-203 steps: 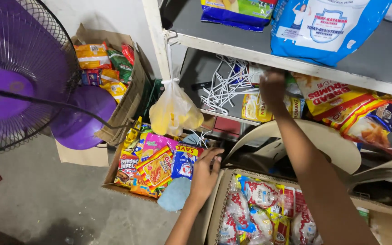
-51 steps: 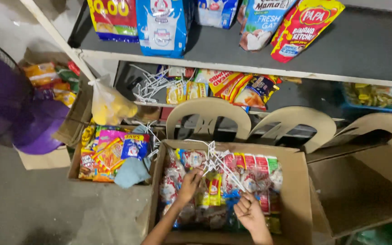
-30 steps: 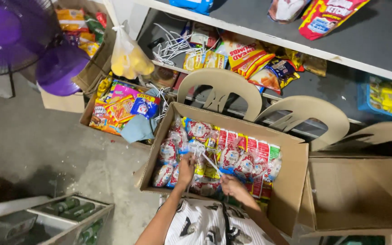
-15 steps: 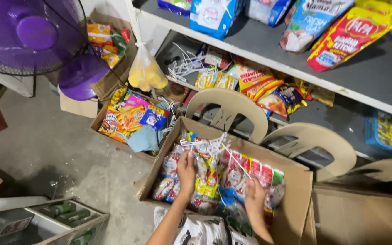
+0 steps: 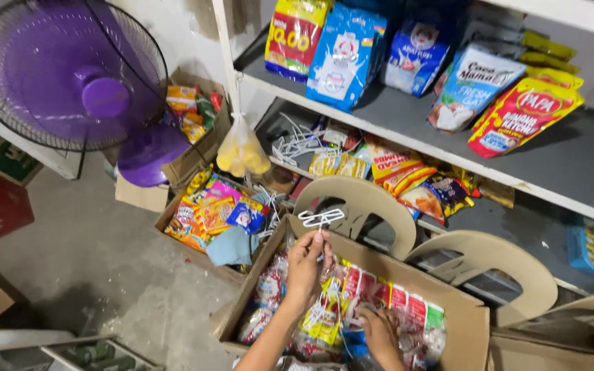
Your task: The person organizes a cardboard box filled with packaged food items, including bread and snacks, and places them onto a metal shelf. They also handle white plastic hangers, moving them from the shelf to the box and back again.
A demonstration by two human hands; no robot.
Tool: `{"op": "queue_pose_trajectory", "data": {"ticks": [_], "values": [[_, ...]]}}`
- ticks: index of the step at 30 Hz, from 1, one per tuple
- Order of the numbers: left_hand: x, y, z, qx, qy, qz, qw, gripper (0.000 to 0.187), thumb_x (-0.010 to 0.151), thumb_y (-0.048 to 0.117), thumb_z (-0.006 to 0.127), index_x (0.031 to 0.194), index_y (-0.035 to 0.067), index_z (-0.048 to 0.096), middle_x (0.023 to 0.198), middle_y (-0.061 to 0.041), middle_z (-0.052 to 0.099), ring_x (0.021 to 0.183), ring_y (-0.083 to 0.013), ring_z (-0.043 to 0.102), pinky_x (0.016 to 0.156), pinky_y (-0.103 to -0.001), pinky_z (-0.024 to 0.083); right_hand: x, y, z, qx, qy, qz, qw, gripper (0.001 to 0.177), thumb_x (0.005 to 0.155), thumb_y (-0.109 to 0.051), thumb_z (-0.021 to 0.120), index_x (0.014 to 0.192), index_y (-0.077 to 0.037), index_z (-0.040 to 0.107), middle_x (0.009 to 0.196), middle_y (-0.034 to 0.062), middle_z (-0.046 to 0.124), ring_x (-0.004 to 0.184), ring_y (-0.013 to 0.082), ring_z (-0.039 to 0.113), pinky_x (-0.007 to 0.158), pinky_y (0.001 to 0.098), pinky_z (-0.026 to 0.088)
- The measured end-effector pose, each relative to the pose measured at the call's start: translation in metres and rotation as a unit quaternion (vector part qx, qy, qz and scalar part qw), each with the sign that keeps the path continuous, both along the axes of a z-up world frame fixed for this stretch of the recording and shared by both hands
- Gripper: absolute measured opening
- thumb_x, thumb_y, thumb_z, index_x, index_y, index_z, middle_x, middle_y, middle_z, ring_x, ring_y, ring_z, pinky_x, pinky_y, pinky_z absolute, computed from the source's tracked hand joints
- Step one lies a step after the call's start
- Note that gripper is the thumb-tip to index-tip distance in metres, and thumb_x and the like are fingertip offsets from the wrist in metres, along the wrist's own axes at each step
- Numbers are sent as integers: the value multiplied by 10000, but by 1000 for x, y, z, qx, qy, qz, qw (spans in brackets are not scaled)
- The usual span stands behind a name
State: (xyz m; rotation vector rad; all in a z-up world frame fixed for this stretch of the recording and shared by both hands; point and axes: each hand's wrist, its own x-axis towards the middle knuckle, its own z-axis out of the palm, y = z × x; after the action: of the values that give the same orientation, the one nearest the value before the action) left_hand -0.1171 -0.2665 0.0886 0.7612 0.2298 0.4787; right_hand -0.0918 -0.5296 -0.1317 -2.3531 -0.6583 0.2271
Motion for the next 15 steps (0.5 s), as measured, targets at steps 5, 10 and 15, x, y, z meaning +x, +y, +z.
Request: {"op": "queue_pose_trajectory", "data": {"ticks": [5, 10, 15], "values": [[19, 13, 24, -70, 25, -65, 995, 252, 1031, 208, 607, 1159, -2, 664, 849, -81, 688, 742, -157, 675, 699, -300, 569, -5, 76, 131, 214, -56, 8, 975, 428, 937, -43, 602, 1363, -33, 564, 1278, 182, 612, 1069, 311, 678, 871, 403, 544], [36, 29, 54, -101, 22, -98, 990, 254, 1017, 200, 603, 1157, -5, 659, 930, -105, 705, 832, -197, 719, 805, -361, 624, -10, 122, 210, 310, -87, 28, 946, 485, 921, 43, 629, 1386, -69, 548, 1222, 155, 654, 1002, 251, 708, 841, 338, 614], [40, 44, 50, -127, 48, -116, 984, 252, 1007, 183, 603, 1159, -10, 659, 980, -126, 705, 877, -213, 735, 839, -359, 631, -13, 153, 251, 278, -277, 68, 917, 419, 834, 80, 724, 1209, -108, 727, 1190, 134, 626, 994, 238, 700, 792, 286, 602]]}}
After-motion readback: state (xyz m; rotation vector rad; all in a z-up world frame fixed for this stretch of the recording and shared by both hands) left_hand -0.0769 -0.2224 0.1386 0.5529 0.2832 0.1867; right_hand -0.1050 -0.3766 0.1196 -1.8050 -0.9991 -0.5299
